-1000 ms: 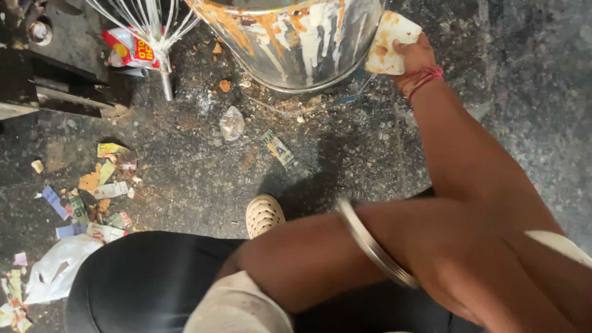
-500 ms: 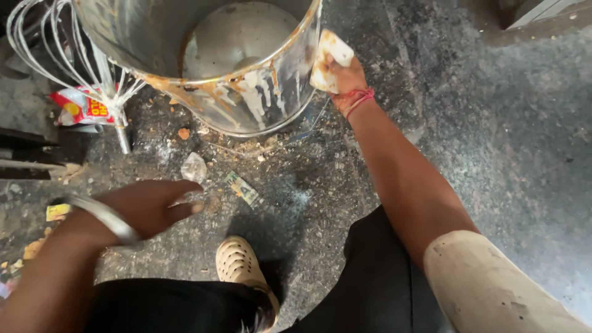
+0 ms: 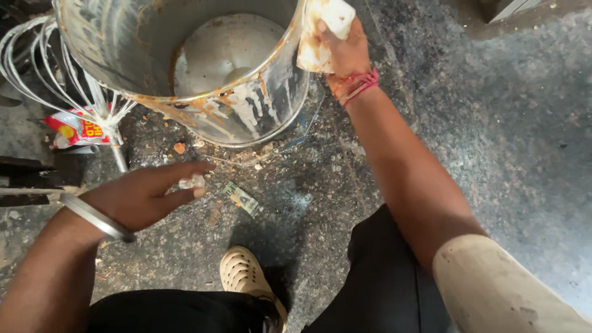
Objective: The person pours water from a plastic bottle into a metal bucket, then uses a sponge to scrub the exterior and interior surfaces of the bucket. The person repeatedly dips the sponge into the water and scrubs the bucket's rim and sides.
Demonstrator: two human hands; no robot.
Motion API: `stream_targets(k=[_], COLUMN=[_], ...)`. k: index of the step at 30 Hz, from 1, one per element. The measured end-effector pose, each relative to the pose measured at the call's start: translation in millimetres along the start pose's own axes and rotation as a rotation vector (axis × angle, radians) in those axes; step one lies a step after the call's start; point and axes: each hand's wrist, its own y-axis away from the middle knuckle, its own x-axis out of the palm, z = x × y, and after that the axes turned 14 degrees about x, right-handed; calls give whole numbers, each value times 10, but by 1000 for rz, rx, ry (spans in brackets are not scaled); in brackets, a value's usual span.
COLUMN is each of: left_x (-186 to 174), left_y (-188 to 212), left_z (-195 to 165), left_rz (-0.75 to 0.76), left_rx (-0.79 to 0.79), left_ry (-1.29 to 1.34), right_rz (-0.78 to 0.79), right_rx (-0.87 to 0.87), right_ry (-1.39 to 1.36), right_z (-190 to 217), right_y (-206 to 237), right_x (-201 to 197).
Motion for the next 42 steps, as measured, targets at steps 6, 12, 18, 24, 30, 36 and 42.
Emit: stream_targets(k=[6,12,18,24,30,36,42], left_x=[-60,-58,0,45,85,41,41], left_y=[-208,-264,-409,-369,-452,-489,-420], left_z=[31,112,179,275,287,105,119], left_rz=[-15,-15,70,71,118,121,183], left_rx=[-31,96,-76,117,-77,-63,-251], left_ry=[-231,-53,-341,-186,-321,-173,-221], right_rz=[19,-56,-107,-92,-137,-110,-157], right_rx=[46,-92,-9,-165,108,-433,-17], right_ry=[108,-41,127,-2,122,467,262], right_z=[10,125,43,116,-38,-179,-490], right_y=[86,94,266,272,323,170,-25], right_x=[-21,142,152,199,48,-266,-439])
